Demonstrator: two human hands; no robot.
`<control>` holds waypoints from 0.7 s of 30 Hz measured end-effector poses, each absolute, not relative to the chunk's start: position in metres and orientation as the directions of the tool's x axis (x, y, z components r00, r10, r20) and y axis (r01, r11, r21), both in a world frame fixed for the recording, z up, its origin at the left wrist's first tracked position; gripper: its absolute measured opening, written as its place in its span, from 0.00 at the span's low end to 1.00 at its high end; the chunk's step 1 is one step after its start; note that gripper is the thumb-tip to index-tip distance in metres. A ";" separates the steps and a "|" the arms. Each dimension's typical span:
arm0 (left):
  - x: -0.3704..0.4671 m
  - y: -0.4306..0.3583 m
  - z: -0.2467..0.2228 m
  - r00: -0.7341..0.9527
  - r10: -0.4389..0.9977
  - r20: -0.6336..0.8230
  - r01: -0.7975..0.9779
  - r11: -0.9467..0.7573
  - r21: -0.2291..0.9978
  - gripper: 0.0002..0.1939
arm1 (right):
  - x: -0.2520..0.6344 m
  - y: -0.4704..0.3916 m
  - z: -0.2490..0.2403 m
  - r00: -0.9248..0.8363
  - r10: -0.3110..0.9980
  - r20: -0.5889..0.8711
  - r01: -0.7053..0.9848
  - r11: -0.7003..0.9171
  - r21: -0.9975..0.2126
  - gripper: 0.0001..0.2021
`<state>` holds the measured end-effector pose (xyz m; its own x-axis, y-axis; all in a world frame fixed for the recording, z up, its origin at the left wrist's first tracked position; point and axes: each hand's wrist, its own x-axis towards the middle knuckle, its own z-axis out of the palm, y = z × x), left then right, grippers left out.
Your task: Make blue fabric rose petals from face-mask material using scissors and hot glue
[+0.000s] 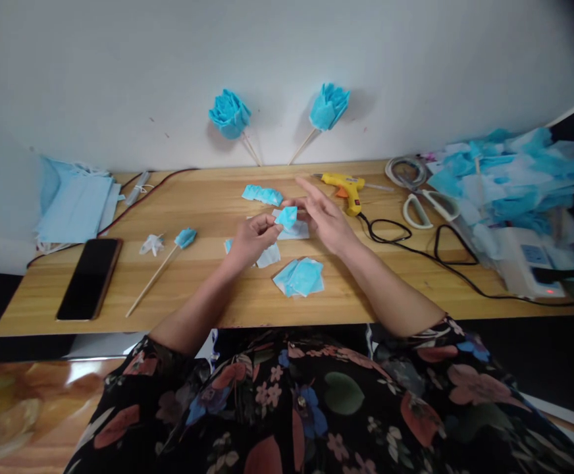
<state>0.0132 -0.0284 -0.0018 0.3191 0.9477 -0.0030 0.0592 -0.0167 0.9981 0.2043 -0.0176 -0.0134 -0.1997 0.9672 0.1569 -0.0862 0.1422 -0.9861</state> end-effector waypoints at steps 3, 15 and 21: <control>0.014 -0.027 -0.002 0.258 0.966 -0.008 -0.017 0.013 1.000 0.14 | 0.205 -0.015 -0.016 -0.220 0.965 0.141 -0.068 0.129 -0.989 0.34; 0.016 -0.027 -0.004 0.276 0.961 -0.016 -0.014 0.021 1.000 0.14 | 0.195 -0.021 -0.019 -0.269 0.948 0.169 -0.061 0.158 -0.986 0.31; 0.014 -0.026 -0.002 0.255 0.967 0.001 -0.025 0.005 1.000 0.13 | 0.198 -0.021 -0.014 -0.281 0.947 0.155 -0.109 0.129 -0.986 0.31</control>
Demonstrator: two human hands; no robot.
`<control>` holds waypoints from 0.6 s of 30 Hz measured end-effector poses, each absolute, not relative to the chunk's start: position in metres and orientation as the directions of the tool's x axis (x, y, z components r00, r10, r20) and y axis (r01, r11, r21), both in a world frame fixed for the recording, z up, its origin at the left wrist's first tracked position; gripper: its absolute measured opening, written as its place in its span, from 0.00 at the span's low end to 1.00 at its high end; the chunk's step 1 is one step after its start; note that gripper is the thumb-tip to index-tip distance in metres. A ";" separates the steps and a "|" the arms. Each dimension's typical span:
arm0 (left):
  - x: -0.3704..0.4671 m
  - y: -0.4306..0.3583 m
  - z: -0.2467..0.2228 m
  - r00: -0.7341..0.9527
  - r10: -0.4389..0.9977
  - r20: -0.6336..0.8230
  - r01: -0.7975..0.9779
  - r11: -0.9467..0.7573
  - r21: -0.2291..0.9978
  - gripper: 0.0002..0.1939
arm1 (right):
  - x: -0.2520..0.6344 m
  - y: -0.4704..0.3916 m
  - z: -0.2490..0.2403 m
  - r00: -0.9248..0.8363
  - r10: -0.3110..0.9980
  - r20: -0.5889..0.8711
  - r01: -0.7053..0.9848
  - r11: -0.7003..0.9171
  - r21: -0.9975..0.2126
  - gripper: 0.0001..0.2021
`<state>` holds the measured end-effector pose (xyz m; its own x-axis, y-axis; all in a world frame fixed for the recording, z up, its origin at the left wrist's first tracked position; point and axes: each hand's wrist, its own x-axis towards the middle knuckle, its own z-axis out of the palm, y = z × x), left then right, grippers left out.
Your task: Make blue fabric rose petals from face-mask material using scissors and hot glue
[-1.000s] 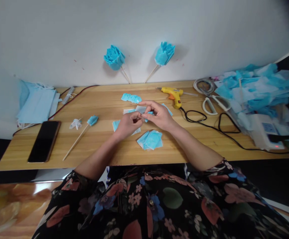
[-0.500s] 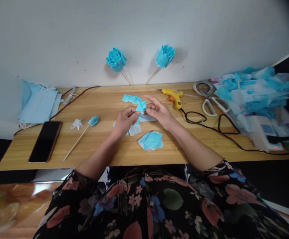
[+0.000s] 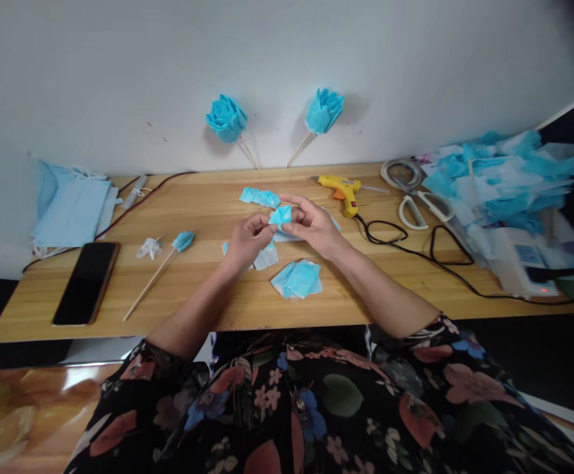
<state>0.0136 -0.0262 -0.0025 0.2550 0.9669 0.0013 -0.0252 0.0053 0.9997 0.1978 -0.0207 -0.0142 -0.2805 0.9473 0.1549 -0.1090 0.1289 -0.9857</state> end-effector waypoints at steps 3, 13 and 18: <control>0.012 -0.025 -0.001 0.214 0.977 0.010 -0.049 0.001 0.999 0.13 | 0.201 -0.019 -0.013 -0.273 0.956 0.110 -0.135 0.076 -0.988 0.31; 0.014 -0.027 -0.001 0.259 0.966 -0.014 -0.032 0.023 0.999 0.14 | 0.202 -0.014 -0.018 -0.186 0.966 0.177 -0.110 0.158 -0.981 0.26; 0.010 -0.024 -0.002 0.273 0.961 -0.036 -0.029 0.045 0.999 0.16 | 0.207 -0.011 -0.017 -0.135 0.965 0.223 0.021 0.228 -0.973 0.22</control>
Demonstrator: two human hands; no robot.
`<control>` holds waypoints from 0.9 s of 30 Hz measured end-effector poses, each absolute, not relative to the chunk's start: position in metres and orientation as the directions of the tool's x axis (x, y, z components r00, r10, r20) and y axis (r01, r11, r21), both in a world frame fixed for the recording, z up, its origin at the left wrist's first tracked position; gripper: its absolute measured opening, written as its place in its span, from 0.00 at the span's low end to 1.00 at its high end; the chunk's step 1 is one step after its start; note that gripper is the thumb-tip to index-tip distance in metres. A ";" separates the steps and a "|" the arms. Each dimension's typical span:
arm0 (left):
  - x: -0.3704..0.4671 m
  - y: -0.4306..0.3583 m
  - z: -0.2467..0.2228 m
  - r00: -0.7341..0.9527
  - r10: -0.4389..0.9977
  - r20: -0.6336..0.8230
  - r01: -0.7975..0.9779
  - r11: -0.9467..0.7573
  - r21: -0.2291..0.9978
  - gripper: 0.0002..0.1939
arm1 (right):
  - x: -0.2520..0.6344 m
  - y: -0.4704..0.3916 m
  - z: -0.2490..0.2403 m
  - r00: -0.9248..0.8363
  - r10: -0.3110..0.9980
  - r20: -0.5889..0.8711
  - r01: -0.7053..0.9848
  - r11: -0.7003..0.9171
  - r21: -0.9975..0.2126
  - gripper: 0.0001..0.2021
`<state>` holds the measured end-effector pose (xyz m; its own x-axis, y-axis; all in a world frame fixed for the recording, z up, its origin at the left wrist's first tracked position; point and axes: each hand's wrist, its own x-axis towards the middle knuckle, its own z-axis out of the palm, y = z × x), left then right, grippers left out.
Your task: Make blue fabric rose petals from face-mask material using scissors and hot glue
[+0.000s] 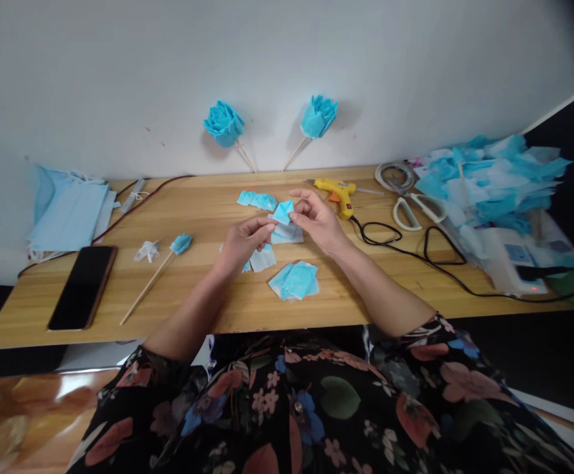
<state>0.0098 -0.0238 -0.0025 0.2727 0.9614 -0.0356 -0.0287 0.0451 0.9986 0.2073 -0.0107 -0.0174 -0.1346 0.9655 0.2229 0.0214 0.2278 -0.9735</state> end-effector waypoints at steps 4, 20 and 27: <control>0.009 -0.021 -0.003 0.204 0.979 0.000 -0.029 0.006 1.000 0.17 | 0.207 -0.011 -0.016 -0.191 0.951 0.242 0.065 0.259 -0.964 0.23; 0.007 -0.020 0.002 0.065 0.998 0.010 -0.041 -0.008 0.999 0.11 | 0.254 -0.003 0.013 0.021 0.923 0.384 0.649 0.280 -0.708 0.20; 0.005 -0.023 0.006 0.076 0.996 0.052 -0.095 -0.045 0.994 0.15 | 0.303 0.002 0.021 0.357 0.931 0.075 0.932 -0.350 -0.091 0.26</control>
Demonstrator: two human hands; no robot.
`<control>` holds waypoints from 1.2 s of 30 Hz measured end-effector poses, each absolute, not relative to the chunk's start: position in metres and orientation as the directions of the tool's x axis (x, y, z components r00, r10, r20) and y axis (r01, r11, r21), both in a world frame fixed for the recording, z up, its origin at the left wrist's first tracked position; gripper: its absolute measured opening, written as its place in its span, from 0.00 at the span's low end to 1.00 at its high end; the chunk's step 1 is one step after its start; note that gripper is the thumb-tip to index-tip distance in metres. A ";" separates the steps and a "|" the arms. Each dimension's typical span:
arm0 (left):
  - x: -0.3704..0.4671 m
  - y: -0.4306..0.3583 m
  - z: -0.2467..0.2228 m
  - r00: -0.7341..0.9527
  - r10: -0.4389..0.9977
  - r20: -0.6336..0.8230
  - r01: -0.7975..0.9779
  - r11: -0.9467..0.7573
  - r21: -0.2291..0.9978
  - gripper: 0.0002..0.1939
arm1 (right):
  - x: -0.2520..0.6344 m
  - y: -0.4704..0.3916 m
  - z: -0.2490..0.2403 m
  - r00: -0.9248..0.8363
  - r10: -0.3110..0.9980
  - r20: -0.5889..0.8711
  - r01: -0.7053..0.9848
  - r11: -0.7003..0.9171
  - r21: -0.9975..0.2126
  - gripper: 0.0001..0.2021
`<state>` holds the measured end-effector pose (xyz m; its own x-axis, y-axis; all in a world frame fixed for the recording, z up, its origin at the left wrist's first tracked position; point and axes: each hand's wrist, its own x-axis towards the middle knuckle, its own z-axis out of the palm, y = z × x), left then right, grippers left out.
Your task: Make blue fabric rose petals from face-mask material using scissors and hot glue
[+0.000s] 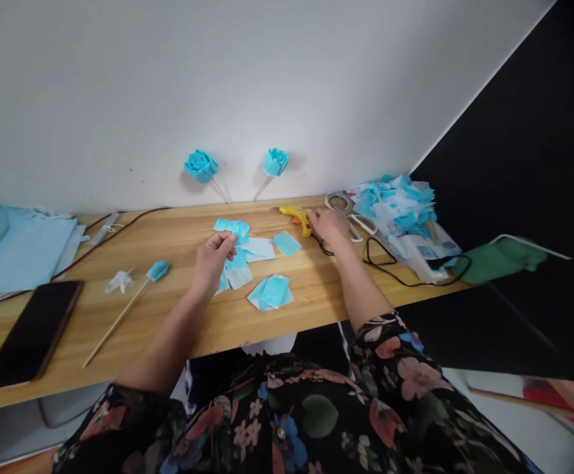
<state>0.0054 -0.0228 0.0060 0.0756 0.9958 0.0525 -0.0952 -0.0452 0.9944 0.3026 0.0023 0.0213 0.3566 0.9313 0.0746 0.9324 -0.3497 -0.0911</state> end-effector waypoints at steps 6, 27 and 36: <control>0.001 -0.017 0.003 0.040 0.997 0.063 -0.121 -0.058 0.991 0.17 | 0.285 0.011 0.014 0.336 0.939 -0.076 0.935 -0.342 -0.092 0.31; -0.004 -0.011 0.000 0.081 0.996 0.038 -0.157 -0.025 0.987 0.18 | 0.282 -0.054 0.025 -0.055 0.998 0.023 0.120 0.029 -0.992 0.21; -0.010 -0.006 0.001 0.043 0.998 0.035 -0.158 -0.027 0.987 0.13 | 0.256 -0.032 0.049 -0.190 0.978 0.091 0.025 0.097 -0.995 0.20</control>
